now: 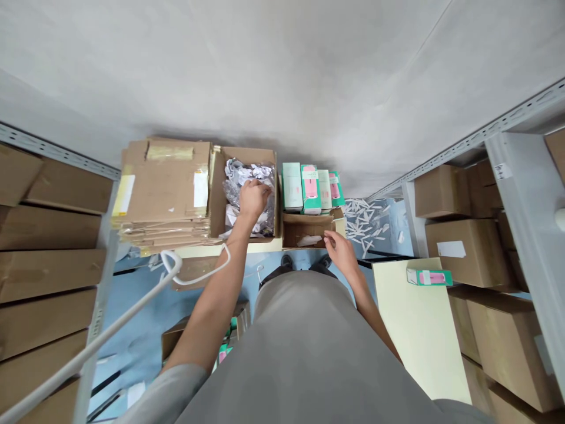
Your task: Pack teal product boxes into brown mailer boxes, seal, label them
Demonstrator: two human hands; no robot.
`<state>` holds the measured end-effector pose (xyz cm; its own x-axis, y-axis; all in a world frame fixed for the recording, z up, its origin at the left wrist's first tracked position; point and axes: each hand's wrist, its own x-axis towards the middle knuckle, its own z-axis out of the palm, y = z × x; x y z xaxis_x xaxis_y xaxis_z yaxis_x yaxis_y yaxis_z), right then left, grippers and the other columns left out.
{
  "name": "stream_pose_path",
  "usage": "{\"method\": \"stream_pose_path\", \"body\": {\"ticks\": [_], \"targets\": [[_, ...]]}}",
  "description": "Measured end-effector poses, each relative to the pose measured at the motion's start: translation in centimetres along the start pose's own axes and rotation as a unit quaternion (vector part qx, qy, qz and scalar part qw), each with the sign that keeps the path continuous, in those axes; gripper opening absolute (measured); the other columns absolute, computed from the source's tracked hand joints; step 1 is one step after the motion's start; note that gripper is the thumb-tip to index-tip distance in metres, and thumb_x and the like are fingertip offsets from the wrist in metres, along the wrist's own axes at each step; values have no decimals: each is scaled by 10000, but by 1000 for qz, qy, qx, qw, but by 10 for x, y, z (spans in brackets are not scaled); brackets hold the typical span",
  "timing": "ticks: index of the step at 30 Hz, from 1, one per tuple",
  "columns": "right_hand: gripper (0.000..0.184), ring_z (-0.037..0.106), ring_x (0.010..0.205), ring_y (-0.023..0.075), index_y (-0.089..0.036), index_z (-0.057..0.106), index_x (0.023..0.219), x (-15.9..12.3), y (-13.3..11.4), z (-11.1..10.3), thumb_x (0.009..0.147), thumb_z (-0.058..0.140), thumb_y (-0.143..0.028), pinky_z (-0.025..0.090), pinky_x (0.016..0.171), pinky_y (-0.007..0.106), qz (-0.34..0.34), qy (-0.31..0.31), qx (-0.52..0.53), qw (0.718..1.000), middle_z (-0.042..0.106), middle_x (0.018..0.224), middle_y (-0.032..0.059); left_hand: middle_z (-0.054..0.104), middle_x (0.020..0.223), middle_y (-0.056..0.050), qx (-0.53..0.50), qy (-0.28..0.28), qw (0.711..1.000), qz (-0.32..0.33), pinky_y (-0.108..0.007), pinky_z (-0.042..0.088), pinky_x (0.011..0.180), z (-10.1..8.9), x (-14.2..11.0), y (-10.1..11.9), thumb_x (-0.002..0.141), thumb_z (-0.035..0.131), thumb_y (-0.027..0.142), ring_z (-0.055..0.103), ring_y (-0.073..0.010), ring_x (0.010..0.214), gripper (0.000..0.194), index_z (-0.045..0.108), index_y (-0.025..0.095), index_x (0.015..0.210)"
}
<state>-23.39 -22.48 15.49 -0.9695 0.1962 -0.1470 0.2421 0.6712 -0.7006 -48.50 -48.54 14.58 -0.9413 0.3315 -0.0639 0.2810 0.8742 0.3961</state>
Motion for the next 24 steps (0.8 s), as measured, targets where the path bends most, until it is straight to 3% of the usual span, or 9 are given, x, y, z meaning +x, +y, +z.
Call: {"method": "stream_pose_path", "body": {"ticks": [4, 7, 10, 12, 13, 16, 18, 21, 24], "targets": [[349, 797, 1157, 294, -231, 766, 1322, 0, 1, -2, 1067, 537, -299, 635, 1042, 454, 5, -1, 4, 1000, 811, 1311, 127, 721, 1154, -163, -30, 69, 997, -16, -496, 494, 1068, -8, -10, 0, 958, 598, 203, 634, -367, 1173, 205, 797, 195, 1005], [349, 793, 1172, 295, -229, 764, 1316, 0, 0, -2, 1068, 534, -314, 634, 1053, 457, 4, -2, 5, 1000, 810, 1322, 126, 728, 1113, -133, -81, 135, 987, -18, -470, 527, 1049, -27, -29, 7, 938, 628, 182, 662, -331, 1140, 124, 749, 199, 957], [341, 797, 1159, 293, -238, 767, 1302, 1, -2, -4, 1068, 536, -330, 636, 1057, 461, -2, 0, 23, 1000, 816, 1308, 119, 735, 1055, -84, -179, 222, 958, -38, -355, 578, 879, -55, -61, 23, 970, 625, 224, 698, -245, 1001, 90, 711, 197, 975], [332, 804, 1136, 283, -244, 767, 1294, 3, -4, -5, 1066, 544, -337, 640, 1056, 455, -4, 3, 50, 999, 826, 1280, 113, 737, 1010, -46, -247, 251, 935, -32, -296, 573, 805, -69, -87, 40, 997, 621, 265, 699, -190, 904, 99, 694, 201, 980], [334, 807, 1128, 275, -246, 761, 1303, 4, -4, -6, 1065, 547, -340, 643, 1055, 448, -3, 5, 67, 998, 830, 1269, 109, 740, 986, -34, -275, 241, 931, -12, -282, 570, 794, -72, -99, 50, 999, 633, 278, 699, -177, 878, 101, 694, 204, 969], [401, 808, 1130, 253, -253, 695, 1421, 7, -4, -6, 1048, 588, -353, 653, 1044, 427, 3, -1, 128, 992, 826, 1287, 102, 758, 958, -20, -323, 109, 938, 65, -277, 580, 815, -61, -128, 80, 1007, 652, 289, 720, -166, 857, 105, 713, 212, 971], [488, 805, 1142, 251, -251, 634, 1503, 9, -2, -4, 1029, 623, -369, 659, 1035, 427, 4, -10, 150, 989, 810, 1331, 110, 759, 923, -24, -314, 45, 946, 71, -279, 585, 784, -38, -136, 94, 1017, 644, 284, 725, -169, 809, 112, 720, 214, 974], [503, 800, 1144, 264, -225, 627, 1507, 12, 5, 1, 1026, 610, -371, 658, 1030, 448, 2, -7, 131, 991, 784, 1381, 142, 758, 938, -57, -241, -1, 970, 43, -305, 596, 778, 5, -135, 106, 1019, 631, 249, 734, -200, 819, 117, 730, 215, 967], [434, 795, 1146, 275, -213, 679, 1433, 12, 13, 4, 1031, 575, -338, 640, 1059, 473, 9, -7, 81, 997, 781, 1379, 151, 776, 1043, -113, -173, -45, 984, 15, -344, 612, 813, 28, -137, 109, 1006, 603, 177, 757, -243, 882, 150, 750, 200, 1026]]}}
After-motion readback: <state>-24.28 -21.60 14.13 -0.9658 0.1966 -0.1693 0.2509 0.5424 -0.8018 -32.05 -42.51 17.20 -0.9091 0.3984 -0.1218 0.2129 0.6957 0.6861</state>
